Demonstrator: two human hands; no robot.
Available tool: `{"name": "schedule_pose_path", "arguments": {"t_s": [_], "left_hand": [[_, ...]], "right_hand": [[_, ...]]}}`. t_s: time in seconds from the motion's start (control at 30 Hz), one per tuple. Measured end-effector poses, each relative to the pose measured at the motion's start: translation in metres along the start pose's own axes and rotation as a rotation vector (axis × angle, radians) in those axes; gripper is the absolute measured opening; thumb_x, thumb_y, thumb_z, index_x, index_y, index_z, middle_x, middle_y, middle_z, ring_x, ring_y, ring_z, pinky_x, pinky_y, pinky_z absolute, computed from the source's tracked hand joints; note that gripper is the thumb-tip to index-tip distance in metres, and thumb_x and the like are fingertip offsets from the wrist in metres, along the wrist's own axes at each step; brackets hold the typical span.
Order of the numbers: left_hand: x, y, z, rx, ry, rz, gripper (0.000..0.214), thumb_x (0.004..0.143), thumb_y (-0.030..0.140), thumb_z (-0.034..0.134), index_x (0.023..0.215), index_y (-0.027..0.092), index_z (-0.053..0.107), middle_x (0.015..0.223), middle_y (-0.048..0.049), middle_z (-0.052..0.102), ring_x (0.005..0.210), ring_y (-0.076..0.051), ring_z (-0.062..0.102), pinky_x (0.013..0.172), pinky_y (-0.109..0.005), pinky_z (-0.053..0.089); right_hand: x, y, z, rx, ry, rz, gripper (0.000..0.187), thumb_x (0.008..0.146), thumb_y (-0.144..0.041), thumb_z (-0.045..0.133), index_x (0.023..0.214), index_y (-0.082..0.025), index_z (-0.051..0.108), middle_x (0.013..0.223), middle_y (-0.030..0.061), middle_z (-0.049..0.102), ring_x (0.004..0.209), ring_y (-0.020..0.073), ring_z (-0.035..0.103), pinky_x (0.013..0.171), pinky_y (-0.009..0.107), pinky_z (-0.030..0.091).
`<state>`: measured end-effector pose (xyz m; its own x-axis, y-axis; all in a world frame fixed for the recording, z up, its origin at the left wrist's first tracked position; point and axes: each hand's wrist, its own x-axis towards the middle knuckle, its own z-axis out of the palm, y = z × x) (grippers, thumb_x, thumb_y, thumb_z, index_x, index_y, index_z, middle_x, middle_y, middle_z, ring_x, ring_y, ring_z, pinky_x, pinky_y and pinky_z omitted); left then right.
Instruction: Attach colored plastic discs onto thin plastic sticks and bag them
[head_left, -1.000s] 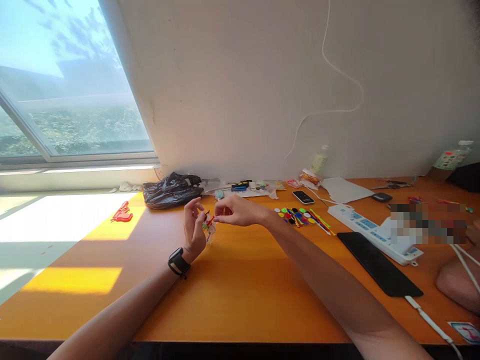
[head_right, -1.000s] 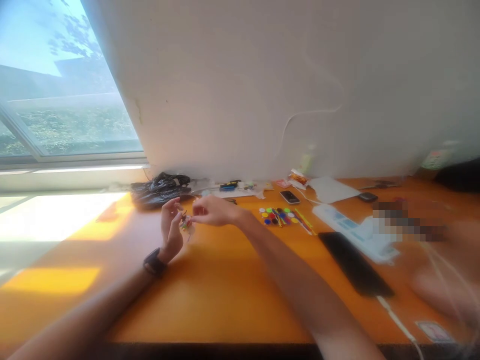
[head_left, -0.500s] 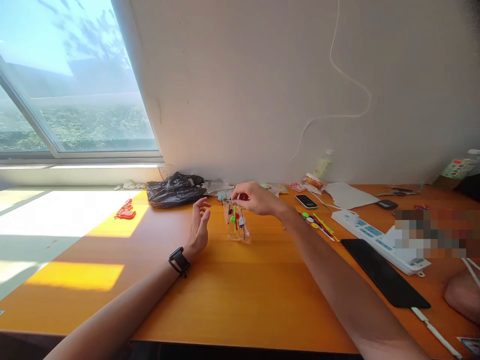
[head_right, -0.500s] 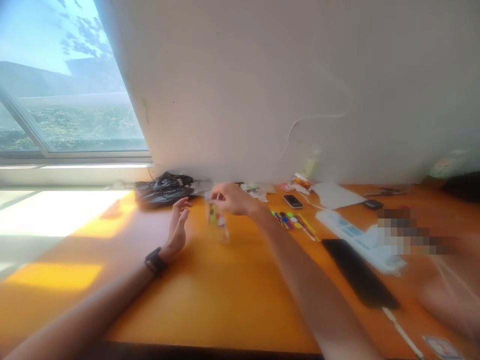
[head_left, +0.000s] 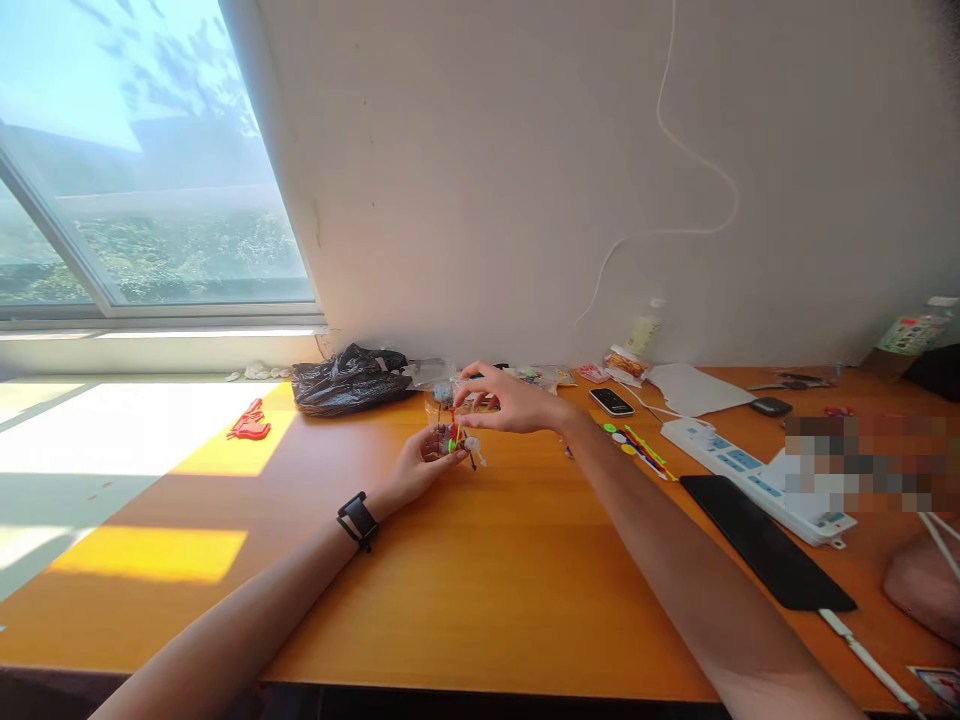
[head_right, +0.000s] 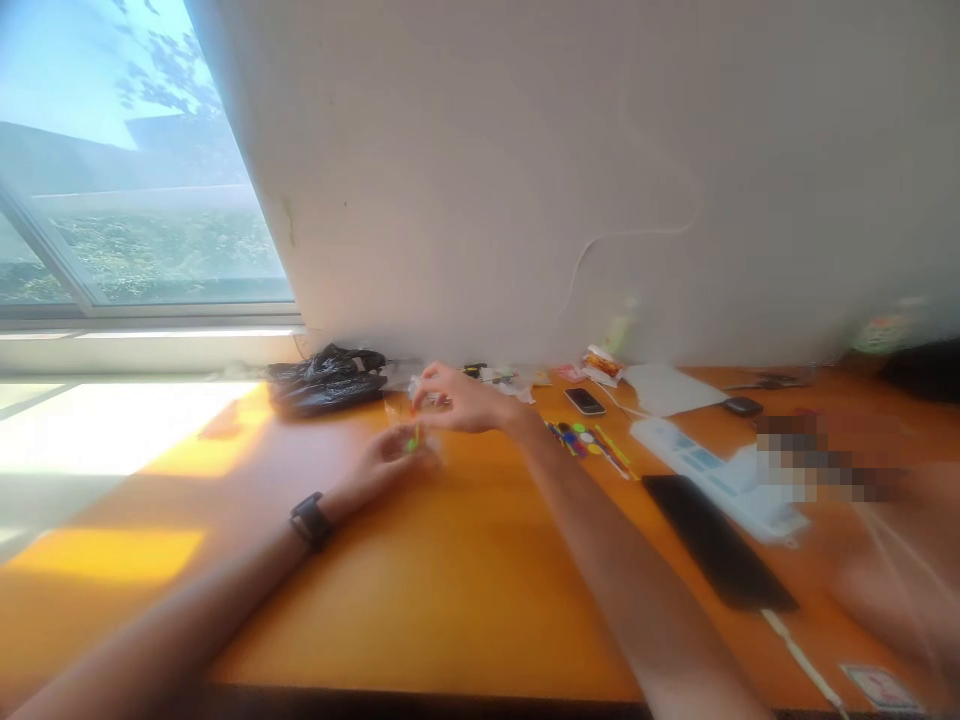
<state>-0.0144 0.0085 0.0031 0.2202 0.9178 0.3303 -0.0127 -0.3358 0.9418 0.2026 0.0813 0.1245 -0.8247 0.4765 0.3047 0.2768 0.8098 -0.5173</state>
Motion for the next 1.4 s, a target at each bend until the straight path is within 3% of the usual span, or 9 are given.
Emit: {"name": "schedule_pose_path", "arguments": {"t_s": [0.07, 0.17, 0.33, 0.47, 0.6, 0.8, 1.13, 1.27, 1.4], "left_hand": [[0.000, -0.004, -0.001, 0.084, 0.048, 0.022, 0.046, 0.086, 0.051, 0.083, 0.112, 0.016, 0.069, 0.104, -0.0097, 0.075, 0.094, -0.023, 0.072, 0.081, -0.032, 0.055], [0.000, -0.008, -0.003, 0.215, 0.114, 0.045, 0.042, 0.086, 0.050, 0.082, 0.110, 0.017, 0.071, 0.104, -0.0081, 0.076, 0.092, -0.021, 0.071, 0.077, -0.029, 0.053], [0.001, -0.002, -0.005, 0.211, 0.155, 0.068, 0.041, 0.088, 0.050, 0.080, 0.111, 0.017, 0.072, 0.108, -0.0085, 0.077, 0.095, -0.022, 0.072, 0.085, -0.033, 0.055], [0.000, 0.002, -0.007, 0.185, 0.113, 0.055, 0.053, 0.087, 0.050, 0.082, 0.128, 0.020, 0.067, 0.127, -0.0116, 0.072, 0.113, -0.027, 0.069, 0.096, -0.037, 0.053], [-0.001, 0.004, -0.009, 0.141, 0.144, 0.043, 0.056, 0.092, 0.054, 0.074, 0.136, 0.021, 0.063, 0.139, -0.0134, 0.066, 0.122, -0.029, 0.065, 0.104, -0.041, 0.051], [-0.003, 0.013, -0.005, 0.130, 0.078, -0.019, 0.043, 0.094, 0.053, 0.072, 0.117, 0.017, 0.075, 0.124, -0.0128, 0.075, 0.116, -0.028, 0.069, 0.103, -0.040, 0.052], [-0.003, 0.007, -0.006, 0.092, 0.153, -0.017, 0.039, 0.092, 0.054, 0.075, 0.091, 0.015, 0.075, 0.093, -0.0073, 0.077, 0.086, -0.019, 0.069, 0.086, -0.032, 0.054], [-0.004, 0.016, -0.003, 0.023, 0.159, -0.018, 0.038, 0.089, 0.053, 0.079, 0.099, 0.016, 0.075, 0.093, -0.0060, 0.077, 0.086, -0.019, 0.069, 0.082, -0.030, 0.054], [-0.006, 0.021, 0.000, 0.020, 0.123, -0.082, 0.039, 0.084, 0.052, 0.083, 0.099, 0.015, 0.078, 0.092, -0.0076, 0.078, 0.082, -0.020, 0.070, 0.075, -0.030, 0.054]], "right_hand": [[0.000, 0.002, 0.000, 0.011, -0.053, -0.006, 0.032, 0.085, -0.044, 0.083, 0.111, -0.026, 0.077, 0.143, 0.0077, 0.050, 0.097, 0.0173, 0.068, 0.090, 0.032, 0.056], [0.003, 0.003, 0.002, 0.057, -0.041, -0.047, 0.023, 0.084, -0.037, 0.084, 0.101, -0.022, 0.077, 0.126, 0.0071, 0.061, 0.093, 0.0167, 0.067, 0.084, 0.030, 0.055], [0.007, 0.002, 0.003, 0.086, -0.005, -0.076, 0.013, 0.085, -0.030, 0.080, 0.087, -0.019, 0.076, 0.107, 0.0057, 0.070, 0.090, 0.0177, 0.066, 0.080, 0.029, 0.051], [0.007, 0.004, 0.002, 0.065, 0.102, -0.045, 0.010, 0.089, -0.026, 0.073, 0.083, -0.018, 0.074, 0.092, 0.0039, 0.071, 0.083, 0.0171, 0.065, 0.074, 0.028, 0.049], [0.006, 0.007, 0.001, 0.076, 0.021, -0.030, 0.011, 0.086, -0.027, 0.076, 0.082, -0.017, 0.074, 0.097, 0.0052, 0.071, 0.078, 0.0155, 0.064, 0.068, 0.026, 0.048], [0.006, 0.007, 0.000, 0.094, 0.014, -0.039, 0.020, 0.088, -0.038, 0.077, 0.083, -0.019, 0.073, 0.102, 0.0057, 0.071, 0.081, 0.0159, 0.065, 0.070, 0.027, 0.050], [0.000, 0.017, -0.007, -0.012, -0.075, 0.089, 0.027, 0.085, -0.045, 0.076, 0.084, -0.018, 0.074, 0.080, 0.0019, 0.072, 0.071, 0.0155, 0.061, 0.060, 0.025, 0.041], [0.003, 0.023, -0.001, 0.008, -0.078, 0.098, 0.032, 0.085, -0.049, 0.076, 0.078, -0.018, 0.071, 0.075, 0.0012, 0.070, 0.066, 0.0144, 0.058, 0.057, 0.026, 0.039], [0.007, 0.029, 0.011, 0.093, -0.111, 0.058, 0.029, 0.083, -0.045, 0.080, 0.084, -0.017, 0.071, 0.085, 0.0033, 0.072, 0.072, 0.0156, 0.062, 0.060, 0.025, 0.043]]}}
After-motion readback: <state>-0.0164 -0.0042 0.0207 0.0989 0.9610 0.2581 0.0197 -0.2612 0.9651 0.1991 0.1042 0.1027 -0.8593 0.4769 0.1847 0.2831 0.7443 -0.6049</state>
